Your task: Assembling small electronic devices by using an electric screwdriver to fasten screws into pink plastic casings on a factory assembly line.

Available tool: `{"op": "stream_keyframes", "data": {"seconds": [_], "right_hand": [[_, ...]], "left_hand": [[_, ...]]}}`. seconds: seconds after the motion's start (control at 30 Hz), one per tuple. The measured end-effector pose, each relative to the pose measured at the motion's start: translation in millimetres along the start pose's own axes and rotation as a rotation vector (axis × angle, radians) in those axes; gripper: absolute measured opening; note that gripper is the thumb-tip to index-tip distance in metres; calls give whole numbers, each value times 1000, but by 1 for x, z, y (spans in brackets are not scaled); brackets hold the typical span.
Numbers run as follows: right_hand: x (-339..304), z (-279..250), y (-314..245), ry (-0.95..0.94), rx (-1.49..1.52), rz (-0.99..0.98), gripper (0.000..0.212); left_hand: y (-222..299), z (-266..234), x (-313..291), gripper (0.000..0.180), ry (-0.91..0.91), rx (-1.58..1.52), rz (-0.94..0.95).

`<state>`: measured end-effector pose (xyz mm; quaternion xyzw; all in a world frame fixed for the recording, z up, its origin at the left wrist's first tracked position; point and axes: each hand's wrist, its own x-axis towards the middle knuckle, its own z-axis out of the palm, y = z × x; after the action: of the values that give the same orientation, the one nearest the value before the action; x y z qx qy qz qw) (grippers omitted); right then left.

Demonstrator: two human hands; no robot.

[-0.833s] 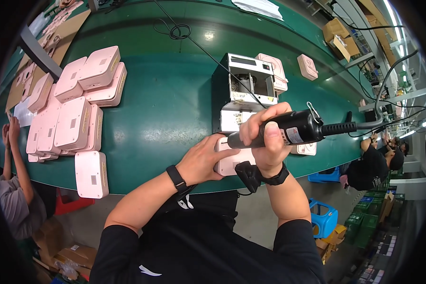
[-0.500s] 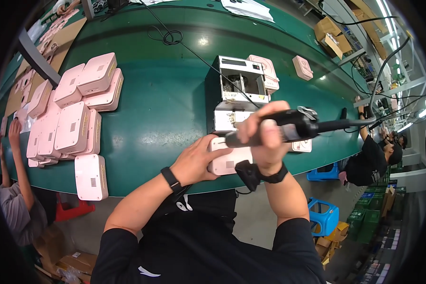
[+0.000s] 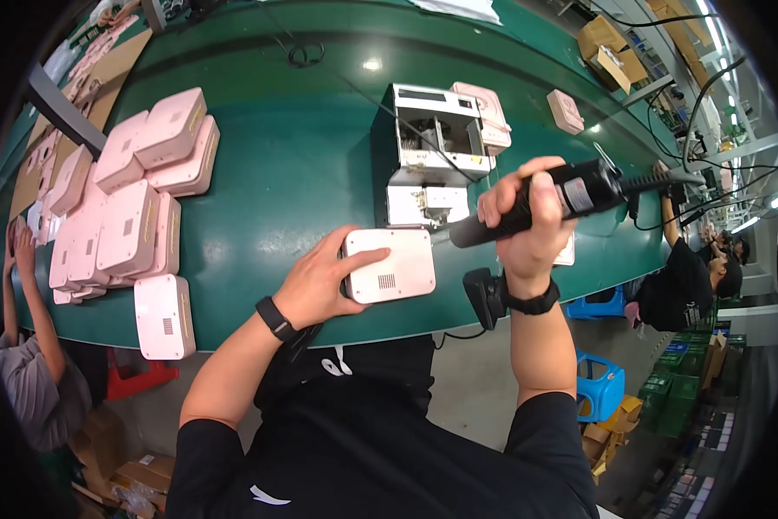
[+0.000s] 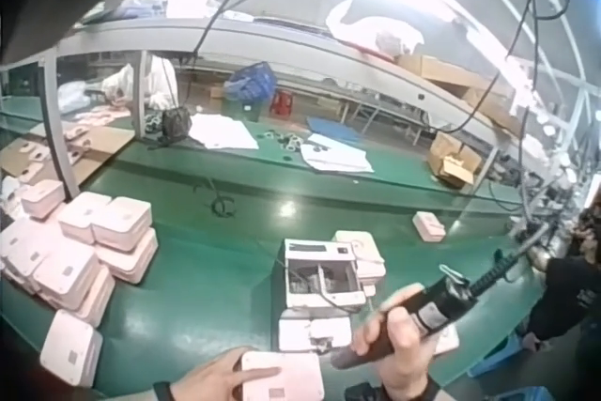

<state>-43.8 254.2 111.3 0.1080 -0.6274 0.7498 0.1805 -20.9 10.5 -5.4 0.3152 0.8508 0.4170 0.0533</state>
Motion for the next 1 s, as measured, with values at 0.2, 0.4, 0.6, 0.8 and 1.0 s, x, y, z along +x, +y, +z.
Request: {"op": "stream_keyframes", "data": {"seconds": [0.2,0.4,0.6,0.8,1.0], "right_hand": [[-45,-11,-11,-47,49,25,27],[-54,-12,-7,-59,36,28,30],[-58,-14,-1,-54,20,24,30],[-58,-14,8,-54,44,42,30],[-61,-12,15,-64,72,19,29]], "left_hand": [[-2,1,0,75,7,18,-15],[-1,2,-1,76,6,13,-23],[-1,3,-1,77,8,10,-7],[-1,3,1,77,1,16,-12],[-2,2,1,77,12,18,2]]}}
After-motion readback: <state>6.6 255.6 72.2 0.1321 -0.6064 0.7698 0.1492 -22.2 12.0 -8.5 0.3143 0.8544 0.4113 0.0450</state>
